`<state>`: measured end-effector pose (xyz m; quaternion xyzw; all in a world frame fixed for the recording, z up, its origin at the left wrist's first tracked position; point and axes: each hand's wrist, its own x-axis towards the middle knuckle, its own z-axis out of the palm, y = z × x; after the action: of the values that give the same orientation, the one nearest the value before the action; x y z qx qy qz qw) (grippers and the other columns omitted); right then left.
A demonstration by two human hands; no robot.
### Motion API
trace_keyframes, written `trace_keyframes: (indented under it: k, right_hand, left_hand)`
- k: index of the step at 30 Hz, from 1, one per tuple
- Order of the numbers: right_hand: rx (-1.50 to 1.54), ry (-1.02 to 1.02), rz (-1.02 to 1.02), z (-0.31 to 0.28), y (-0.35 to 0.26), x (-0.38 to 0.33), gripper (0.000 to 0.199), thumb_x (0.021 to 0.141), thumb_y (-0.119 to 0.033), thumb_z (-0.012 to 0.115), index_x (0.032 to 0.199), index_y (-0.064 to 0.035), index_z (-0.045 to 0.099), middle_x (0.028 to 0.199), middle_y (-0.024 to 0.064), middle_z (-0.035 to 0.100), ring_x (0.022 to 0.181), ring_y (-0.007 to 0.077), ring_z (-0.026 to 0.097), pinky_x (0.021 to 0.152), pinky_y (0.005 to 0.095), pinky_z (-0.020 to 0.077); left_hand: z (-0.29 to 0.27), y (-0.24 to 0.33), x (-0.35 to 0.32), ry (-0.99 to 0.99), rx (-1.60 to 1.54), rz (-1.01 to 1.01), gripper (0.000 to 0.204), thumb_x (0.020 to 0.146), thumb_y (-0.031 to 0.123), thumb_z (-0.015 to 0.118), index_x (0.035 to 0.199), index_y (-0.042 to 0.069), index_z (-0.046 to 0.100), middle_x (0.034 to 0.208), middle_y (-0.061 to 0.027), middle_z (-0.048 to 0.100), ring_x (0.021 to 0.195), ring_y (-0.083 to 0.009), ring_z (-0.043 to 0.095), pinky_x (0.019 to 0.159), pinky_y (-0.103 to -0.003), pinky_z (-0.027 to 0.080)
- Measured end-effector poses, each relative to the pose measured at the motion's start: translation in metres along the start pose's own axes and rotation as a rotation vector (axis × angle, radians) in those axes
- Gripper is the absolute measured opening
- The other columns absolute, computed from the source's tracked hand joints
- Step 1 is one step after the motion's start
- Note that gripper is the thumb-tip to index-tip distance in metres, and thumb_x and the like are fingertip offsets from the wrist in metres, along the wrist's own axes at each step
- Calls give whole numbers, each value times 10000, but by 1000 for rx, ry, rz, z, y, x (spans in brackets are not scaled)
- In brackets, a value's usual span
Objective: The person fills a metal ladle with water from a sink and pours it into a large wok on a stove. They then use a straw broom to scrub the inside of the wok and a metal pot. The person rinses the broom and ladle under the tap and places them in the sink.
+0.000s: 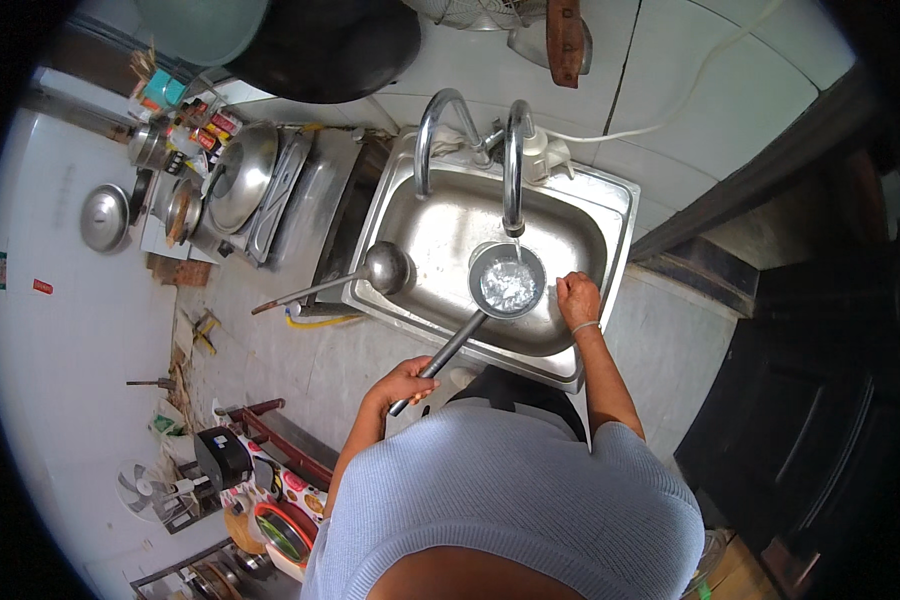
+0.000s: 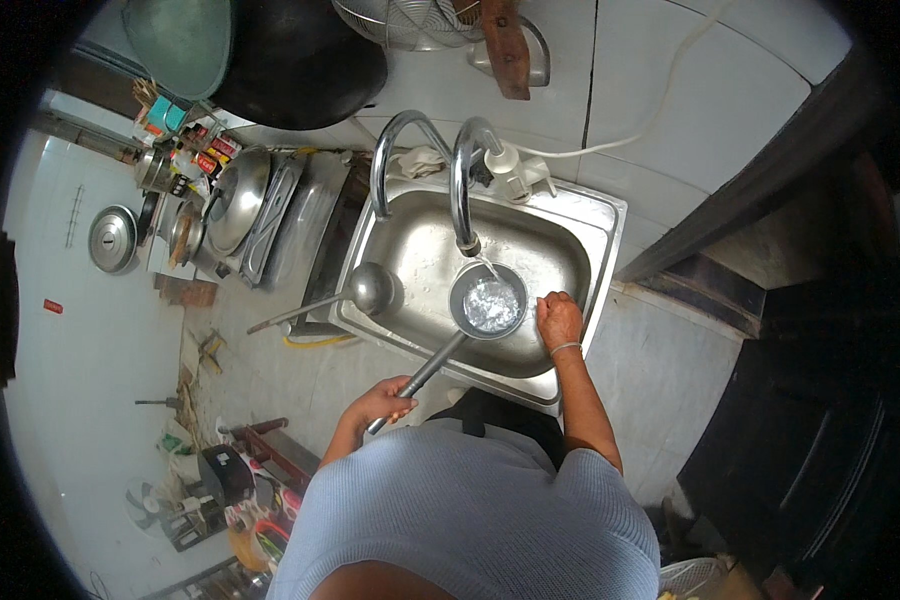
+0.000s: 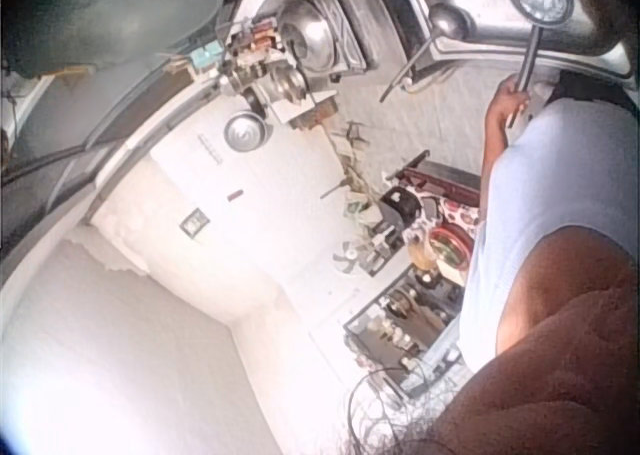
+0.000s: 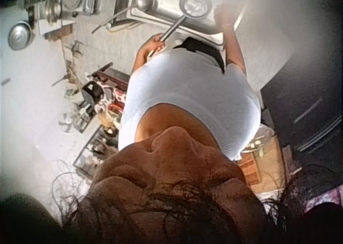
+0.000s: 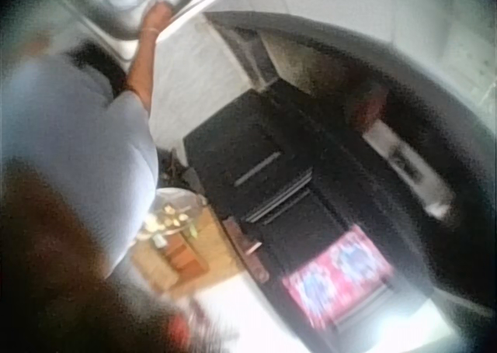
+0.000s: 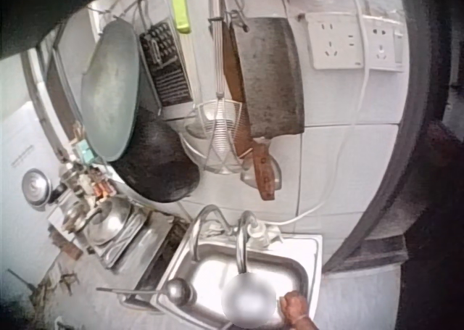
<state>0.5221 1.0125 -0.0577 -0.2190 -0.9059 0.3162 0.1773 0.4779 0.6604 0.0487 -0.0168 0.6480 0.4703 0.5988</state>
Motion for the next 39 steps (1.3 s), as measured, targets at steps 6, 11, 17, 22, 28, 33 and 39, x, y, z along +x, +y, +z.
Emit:
trace_keyframes:
  k: [6,11,17,22,28,33,39]
  right_hand:
    - [-26,-38,-9,1,1,0,176,750,-168,615,676,-14,575,709,165,568,683,334,563,632,421,457]
    - [-40,-80,2,2,3,-1,187,756,-183,607,693,-10,574,725,167,575,696,330,569,635,415,467]
    - [-42,-94,13,-1,-1,0,201,764,-197,598,703,-6,578,734,167,579,712,328,571,645,411,469]
    - [-40,-108,41,-2,-3,0,196,762,-195,600,712,-7,586,744,169,581,717,334,570,655,414,468]
    - [-53,-110,54,-3,-4,1,193,761,-195,602,716,-8,586,755,170,583,713,339,571,655,420,466]
    - [-35,-114,45,-1,-1,0,189,764,-196,605,723,-12,585,764,166,585,707,342,573,638,423,468]
    - [12,-98,32,3,6,-1,195,763,-197,608,707,-12,587,759,168,586,700,341,572,634,419,466]
  left_hand:
    - [2,-3,-1,25,10,5,381,795,78,609,1154,57,483,566,31,481,420,-38,427,381,-178,341]
    - [3,-3,0,43,29,-12,384,795,85,614,1156,57,483,567,32,479,425,-38,427,374,-183,344]
    - [5,-1,-1,39,7,-10,343,791,86,618,1112,64,499,566,35,478,424,-35,425,370,-184,345]
    - [4,-1,0,40,25,-21,297,789,82,615,1064,66,504,564,35,473,421,-38,422,370,-185,344]
    - [10,10,-6,69,46,-23,316,785,85,619,1078,64,502,569,28,471,427,-43,423,377,-191,346]
    - [8,2,-5,70,49,-7,342,782,81,619,1103,62,499,573,26,475,429,-43,428,379,-193,347]
    - [8,0,-3,70,70,10,320,776,70,612,1080,59,511,576,20,483,431,-49,437,380,-199,352]
